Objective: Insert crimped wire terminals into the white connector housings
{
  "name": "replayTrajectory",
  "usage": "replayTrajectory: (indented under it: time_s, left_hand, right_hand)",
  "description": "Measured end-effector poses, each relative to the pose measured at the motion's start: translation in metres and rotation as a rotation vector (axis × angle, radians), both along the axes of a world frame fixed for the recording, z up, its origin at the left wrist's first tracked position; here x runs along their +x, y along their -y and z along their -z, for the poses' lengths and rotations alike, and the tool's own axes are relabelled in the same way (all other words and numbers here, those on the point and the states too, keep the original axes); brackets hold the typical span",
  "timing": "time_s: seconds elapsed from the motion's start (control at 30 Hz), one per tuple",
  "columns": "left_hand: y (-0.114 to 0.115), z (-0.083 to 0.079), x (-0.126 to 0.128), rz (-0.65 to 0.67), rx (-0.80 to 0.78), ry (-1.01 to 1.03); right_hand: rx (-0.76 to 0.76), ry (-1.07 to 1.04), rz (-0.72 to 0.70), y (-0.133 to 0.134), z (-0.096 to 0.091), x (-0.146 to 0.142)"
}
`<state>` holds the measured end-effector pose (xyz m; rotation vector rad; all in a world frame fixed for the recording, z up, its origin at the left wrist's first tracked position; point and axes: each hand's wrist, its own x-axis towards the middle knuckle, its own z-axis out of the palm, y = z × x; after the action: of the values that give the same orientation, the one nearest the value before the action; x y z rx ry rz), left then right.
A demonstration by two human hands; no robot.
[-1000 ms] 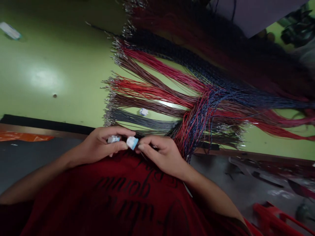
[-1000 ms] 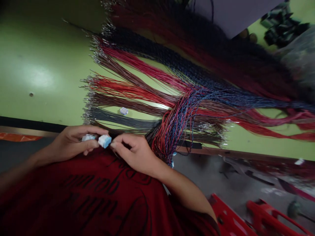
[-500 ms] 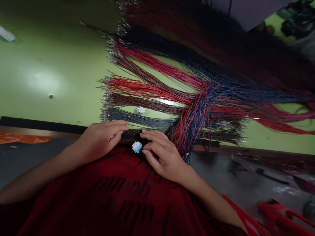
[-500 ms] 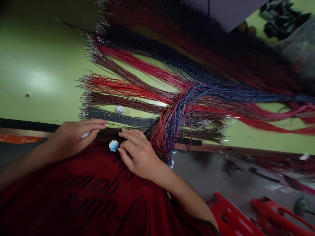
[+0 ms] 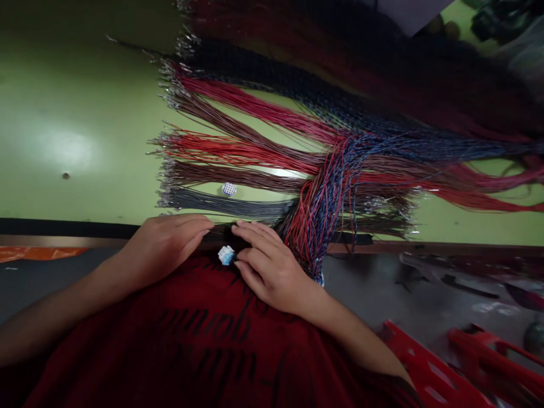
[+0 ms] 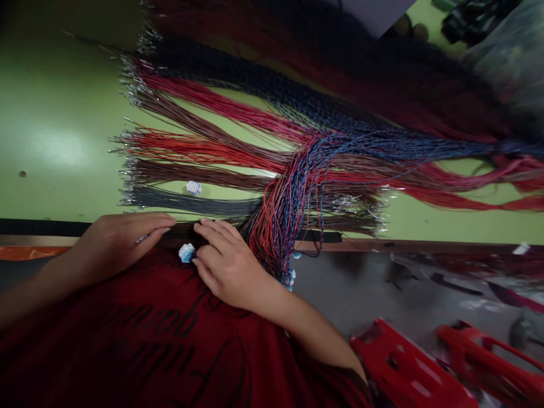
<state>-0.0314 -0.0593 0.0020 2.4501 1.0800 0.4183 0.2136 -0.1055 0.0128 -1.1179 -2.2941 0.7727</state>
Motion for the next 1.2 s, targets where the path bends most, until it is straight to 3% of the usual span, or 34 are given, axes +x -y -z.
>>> replayTrajectory:
  time_s: [0.37,0.8,1.2]
  left_hand:
    - [-0.008,0.003,0.001,-0.117,-0.062,-0.017]
    - [-0.017,-0.007,-0.017,-0.203,0.027,-0.127]
    - [-0.017,-0.005,-0.028,-0.18,0.144,-0.293]
  right_hand:
    - [-0.049,0.017,-0.035,0.002,0.001,0.002]
    - [-0.017,0.002,-0.006,-0.002,0.007,0.003]
    - [0.038,0.02,0.006,-0.004,0.01,0.003]
